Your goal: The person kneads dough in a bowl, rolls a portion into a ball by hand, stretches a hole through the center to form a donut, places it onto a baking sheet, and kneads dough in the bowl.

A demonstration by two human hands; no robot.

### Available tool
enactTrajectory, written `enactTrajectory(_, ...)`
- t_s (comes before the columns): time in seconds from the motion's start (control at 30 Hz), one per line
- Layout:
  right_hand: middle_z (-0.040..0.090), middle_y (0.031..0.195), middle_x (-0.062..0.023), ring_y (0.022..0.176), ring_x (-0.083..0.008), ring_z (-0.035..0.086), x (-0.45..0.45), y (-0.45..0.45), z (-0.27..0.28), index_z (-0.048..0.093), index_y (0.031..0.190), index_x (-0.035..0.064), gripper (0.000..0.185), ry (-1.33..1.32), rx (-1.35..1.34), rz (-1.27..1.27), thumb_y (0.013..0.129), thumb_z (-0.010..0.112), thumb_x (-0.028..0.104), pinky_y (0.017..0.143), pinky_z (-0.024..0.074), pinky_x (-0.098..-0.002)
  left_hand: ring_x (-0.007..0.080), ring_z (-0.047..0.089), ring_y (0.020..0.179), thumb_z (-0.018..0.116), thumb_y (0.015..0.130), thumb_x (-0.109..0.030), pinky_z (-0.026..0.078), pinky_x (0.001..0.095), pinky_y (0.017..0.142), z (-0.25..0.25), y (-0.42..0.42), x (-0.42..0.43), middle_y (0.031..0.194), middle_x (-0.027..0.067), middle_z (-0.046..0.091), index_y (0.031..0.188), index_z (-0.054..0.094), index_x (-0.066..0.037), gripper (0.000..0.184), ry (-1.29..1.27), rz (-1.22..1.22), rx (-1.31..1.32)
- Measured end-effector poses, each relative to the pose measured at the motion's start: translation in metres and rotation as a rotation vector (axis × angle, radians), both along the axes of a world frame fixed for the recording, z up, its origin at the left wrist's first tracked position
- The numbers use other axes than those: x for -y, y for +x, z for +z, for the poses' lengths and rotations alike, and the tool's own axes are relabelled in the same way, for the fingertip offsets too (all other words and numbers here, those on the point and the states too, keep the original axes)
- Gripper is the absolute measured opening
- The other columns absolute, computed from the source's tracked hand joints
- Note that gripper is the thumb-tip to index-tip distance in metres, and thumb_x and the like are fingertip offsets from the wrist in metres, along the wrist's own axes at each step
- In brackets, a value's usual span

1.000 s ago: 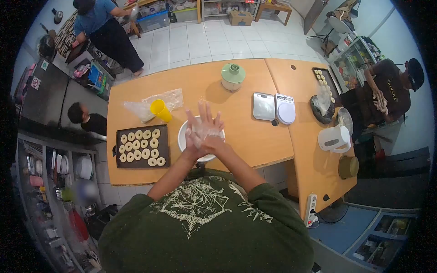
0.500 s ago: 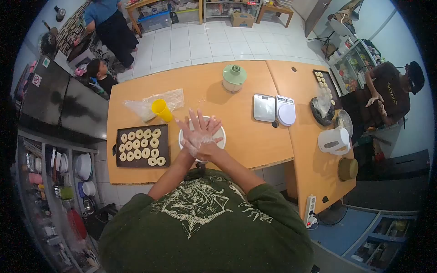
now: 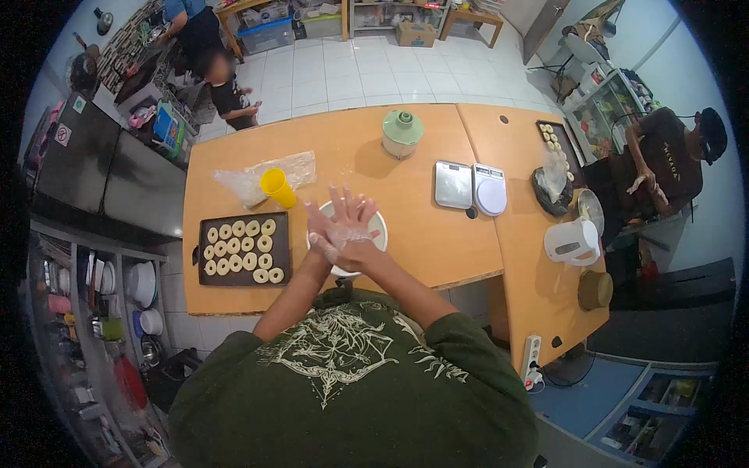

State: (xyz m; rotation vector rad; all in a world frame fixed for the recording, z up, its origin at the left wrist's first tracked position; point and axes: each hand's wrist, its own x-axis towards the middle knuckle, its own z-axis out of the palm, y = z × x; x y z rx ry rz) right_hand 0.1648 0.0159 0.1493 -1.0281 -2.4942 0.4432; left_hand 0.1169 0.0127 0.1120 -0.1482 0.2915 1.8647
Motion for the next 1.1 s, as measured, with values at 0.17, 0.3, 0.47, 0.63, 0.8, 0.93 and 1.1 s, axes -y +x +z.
enactTrajectory(0.17,0.006,0.156,-0.0237,0.142,-0.0494,0.001,-0.019,0.007,0.007,0.029,0.148,0.0295,0.063,-0.088,0.148,-0.172,0.091,0.041,0.053,0.103,0.0033,-0.0747,0.0331,0.026,0.14,0.023,0.081,-0.083,0.02,0.0536,0.114,0.006,-0.035,0.009,0.151,0.0133,0.029,0.148,0.021,-0.003,0.105,0.193,-0.687,0.105)
enactTrajectory(0.3,0.008,0.156,-0.0227,0.142,-0.0494,0.001,-0.002,-0.006,0.002,0.03,0.148,0.0322,0.063,-0.059,0.119,-0.1,0.09,0.044,0.054,0.103,0.0011,-0.075,0.0339,0.028,0.139,0.023,0.082,-0.082,0.021,0.0538,0.114,-0.008,-0.036,0.007,0.151,0.015,0.03,0.146,0.026,0.001,0.104,0.452,-0.666,0.177)
enactTrajectory(0.47,0.007,0.156,-0.0224,0.143,-0.0483,0.001,-0.009,0.012,0.004,0.031,0.147,0.0307,0.062,-0.116,0.176,-0.102,0.091,0.043,0.054,0.103,0.0003,-0.0744,0.0344,0.029,0.138,0.023,0.084,-0.08,0.024,0.0525,0.113,0.005,-0.05,0.006,0.153,0.0125,0.027,0.149,0.024,-0.006,0.098,0.221,-0.729,0.08)
enactTrajectory(0.63,0.007,0.157,-0.0218,0.143,-0.0467,-0.003,-0.016,-0.001,0.009,0.031,0.148,0.0289,0.063,-0.061,0.094,-0.211,0.091,0.044,0.052,0.102,0.0009,-0.0752,0.0342,0.033,0.136,0.025,0.085,-0.078,0.019,0.0488,0.116,0.045,-0.013,0.019,0.148,0.0135,0.036,0.142,0.033,0.0,0.097,0.685,-0.606,0.67)
enactTrajectory(0.8,0.008,0.156,-0.0232,0.143,-0.0477,0.001,0.01,-0.003,0.014,0.03,0.148,0.0256,0.062,-0.03,0.039,-0.063,0.091,0.046,0.04,0.103,-0.0001,-0.0737,0.0261,0.022,0.141,0.034,0.081,-0.081,0.021,0.0568,0.112,0.015,0.009,0.007,0.158,-0.0058,0.016,0.15,0.021,-0.039,0.081,0.413,0.2,-0.136)
enactTrajectory(0.93,0.007,0.156,-0.0226,0.143,-0.0473,-0.001,-0.015,0.012,0.005,0.032,0.148,0.0249,0.058,-0.148,0.147,-0.171,0.093,0.042,0.041,0.103,-0.0003,-0.0738,0.0319,0.029,0.139,0.024,0.082,-0.082,0.017,0.0493,0.116,0.018,-0.045,0.015,0.152,0.0116,0.029,0.148,0.026,-0.003,0.102,0.165,-0.708,0.12)
enactTrajectory(1.1,0.007,0.156,-0.0224,0.142,-0.0484,0.0,-0.02,0.002,0.009,0.032,0.148,0.0255,0.061,-0.055,0.006,-0.202,0.09,0.046,0.04,0.103,0.0029,-0.0739,0.0317,0.022,0.142,0.025,0.079,-0.084,0.02,0.0543,0.114,-0.001,-0.009,0.008,0.155,0.0052,0.021,0.149,0.02,-0.02,0.096,0.291,-0.561,0.043)
